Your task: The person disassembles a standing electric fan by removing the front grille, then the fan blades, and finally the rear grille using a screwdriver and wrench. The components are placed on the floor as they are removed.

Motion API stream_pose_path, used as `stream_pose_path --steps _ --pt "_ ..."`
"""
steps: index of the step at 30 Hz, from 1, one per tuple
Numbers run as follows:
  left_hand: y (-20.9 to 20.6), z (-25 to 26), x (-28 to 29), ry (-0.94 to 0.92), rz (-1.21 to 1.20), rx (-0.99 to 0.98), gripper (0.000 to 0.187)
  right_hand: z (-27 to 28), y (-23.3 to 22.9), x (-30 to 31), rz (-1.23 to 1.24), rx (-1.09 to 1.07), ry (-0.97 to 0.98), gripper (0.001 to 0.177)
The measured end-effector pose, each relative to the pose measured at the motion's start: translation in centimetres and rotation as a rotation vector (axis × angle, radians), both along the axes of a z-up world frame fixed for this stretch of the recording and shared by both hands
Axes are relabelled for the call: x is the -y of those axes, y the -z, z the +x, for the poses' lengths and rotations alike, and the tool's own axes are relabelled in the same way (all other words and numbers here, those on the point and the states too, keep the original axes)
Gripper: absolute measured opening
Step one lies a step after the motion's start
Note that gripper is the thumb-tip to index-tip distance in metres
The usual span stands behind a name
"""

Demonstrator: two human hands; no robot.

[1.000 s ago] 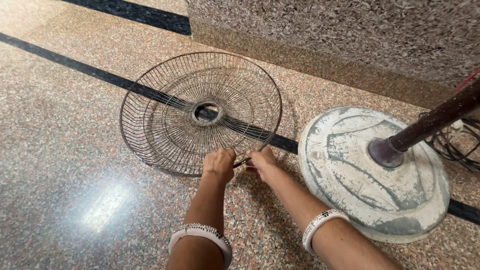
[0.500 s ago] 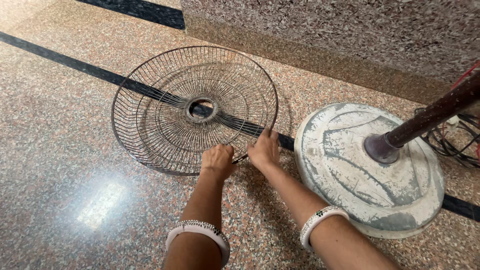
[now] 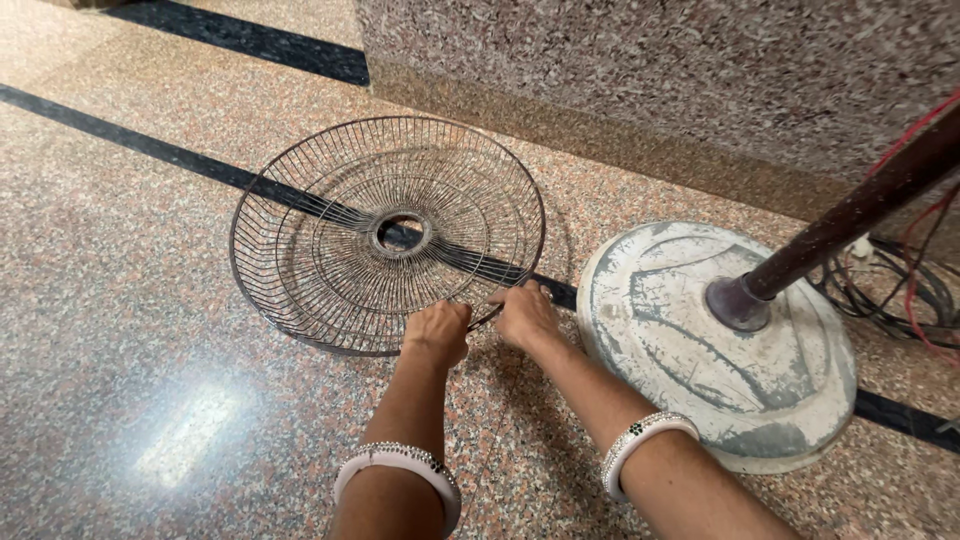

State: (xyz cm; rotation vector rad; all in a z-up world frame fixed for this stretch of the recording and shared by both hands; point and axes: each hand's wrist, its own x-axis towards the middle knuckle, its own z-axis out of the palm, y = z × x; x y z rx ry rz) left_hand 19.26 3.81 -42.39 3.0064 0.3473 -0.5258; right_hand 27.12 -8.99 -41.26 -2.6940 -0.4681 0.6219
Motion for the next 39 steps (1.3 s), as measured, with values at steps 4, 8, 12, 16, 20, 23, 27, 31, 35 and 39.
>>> stream_pose_path --steps 4,8,12,16,20,23,27,31,35,39 --pt "-0.2 0.2 0.1 0.029 0.047 -0.002 0.022 -1.4 -1.9 0.1 -0.048 0.069 -0.076 0.082" --pt "0.2 0.4 0.3 0.073 0.07 0.027 0.025 -2.3 -3.4 0.1 -0.113 0.098 -0.188 0.085" --pt "0.6 0.8 0.4 0.066 0.052 0.004 0.025 -2.3 -3.8 0.2 -0.154 0.105 -0.259 0.084" --pt "1.1 0.9 0.5 0.037 0.052 0.063 0.025 -2.1 -2.9 0.5 -0.096 0.182 -0.297 0.062" --pt "1.8 1.1 0.4 0.004 0.02 0.126 0.02 -1.7 -0.9 0.3 -0.018 0.27 -0.281 0.054" --pt "2.4 1.4 0.0 0.038 -0.003 0.297 0.018 -0.8 0.7 -0.1 0.065 0.315 -0.26 0.03" --pt "2.6 1.4 0.1 0.076 -0.052 0.403 0.025 0.1 2.4 0.3 0.043 0.379 -0.356 0.018" --pt "1.5 1.5 0.9 0.019 -0.082 0.201 0.024 0.3 2.5 0.6 0.064 0.521 -0.485 0.023" --pt "1.1 1.5 0.9 0.062 -0.051 0.186 0.027 0.1 2.0 0.9 0.041 0.452 -0.525 0.039" --pt "1.5 1.7 0.7 0.138 0.04 0.131 0.027 -0.2 1.0 1.0 0.033 0.783 -0.723 0.058"
